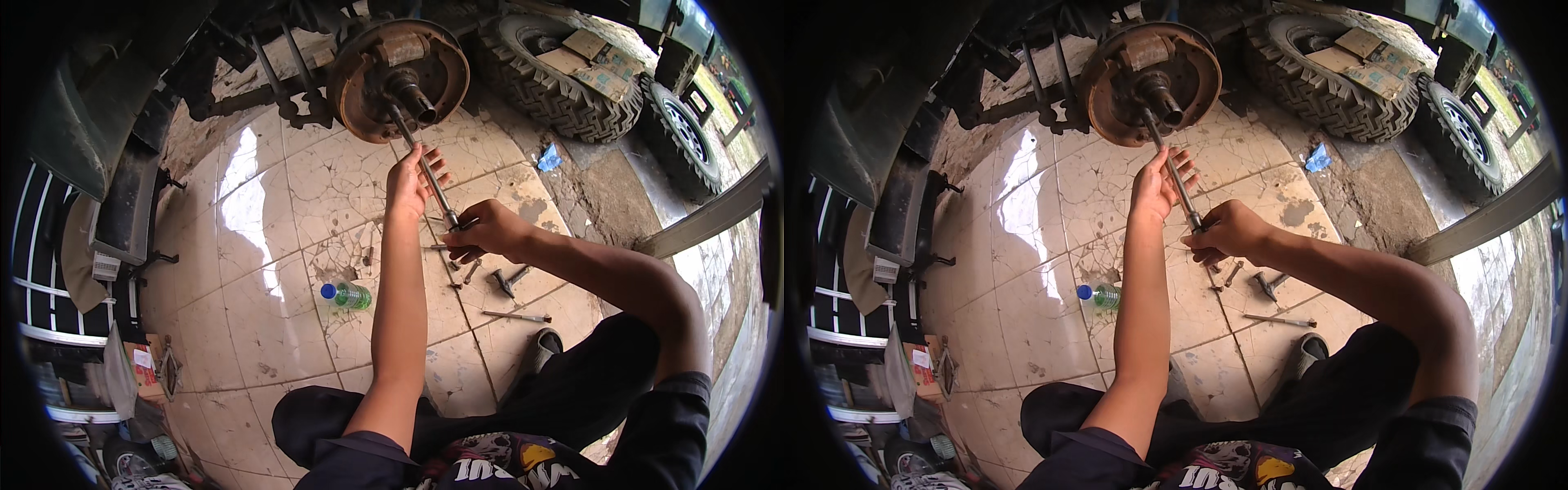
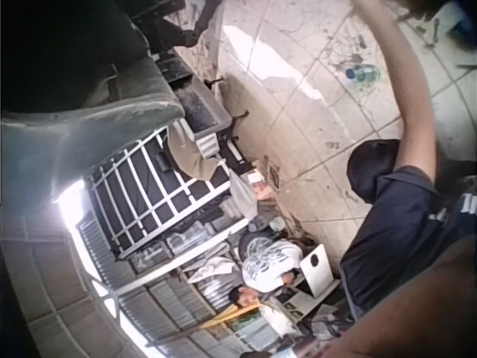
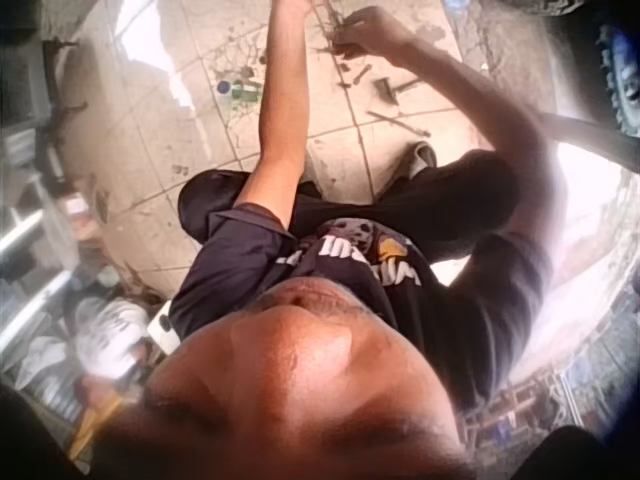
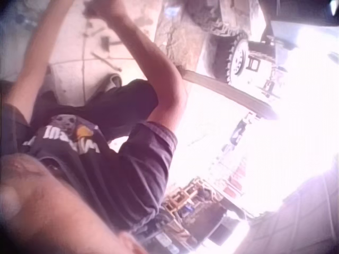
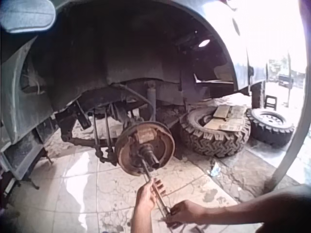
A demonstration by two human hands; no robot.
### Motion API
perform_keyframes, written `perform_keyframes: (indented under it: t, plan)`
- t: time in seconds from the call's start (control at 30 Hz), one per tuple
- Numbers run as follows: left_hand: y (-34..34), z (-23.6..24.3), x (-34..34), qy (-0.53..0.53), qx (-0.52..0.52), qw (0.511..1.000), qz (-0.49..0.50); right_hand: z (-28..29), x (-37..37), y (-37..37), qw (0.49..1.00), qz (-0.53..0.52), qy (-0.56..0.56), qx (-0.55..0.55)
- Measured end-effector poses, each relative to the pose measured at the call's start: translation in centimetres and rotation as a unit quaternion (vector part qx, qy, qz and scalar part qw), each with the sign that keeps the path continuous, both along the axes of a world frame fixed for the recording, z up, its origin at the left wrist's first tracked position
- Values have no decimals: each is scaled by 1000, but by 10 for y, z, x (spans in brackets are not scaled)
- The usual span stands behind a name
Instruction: The person is removing components from a vehicle's brake drum assembly. They use a T-handle wrench and a hammer to loosen parts on the axle and then continue the disassembly with a socket wrench.
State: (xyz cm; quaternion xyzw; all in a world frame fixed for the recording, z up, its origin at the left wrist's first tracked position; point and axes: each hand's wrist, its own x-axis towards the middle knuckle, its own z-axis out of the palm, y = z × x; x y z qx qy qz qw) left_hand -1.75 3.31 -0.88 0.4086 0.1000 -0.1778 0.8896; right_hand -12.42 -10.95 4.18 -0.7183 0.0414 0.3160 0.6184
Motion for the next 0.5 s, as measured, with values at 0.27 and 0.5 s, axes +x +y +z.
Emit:
perform_keyframes:
  t: [0.27,0.5]
  plan:
    - [10,13,-12,-67,231,969,54,2,0,3,995,-14,-46,-89]
    - [13,12,-12,-85,244,966,25,-15,-6,5,990,-92,18,103]
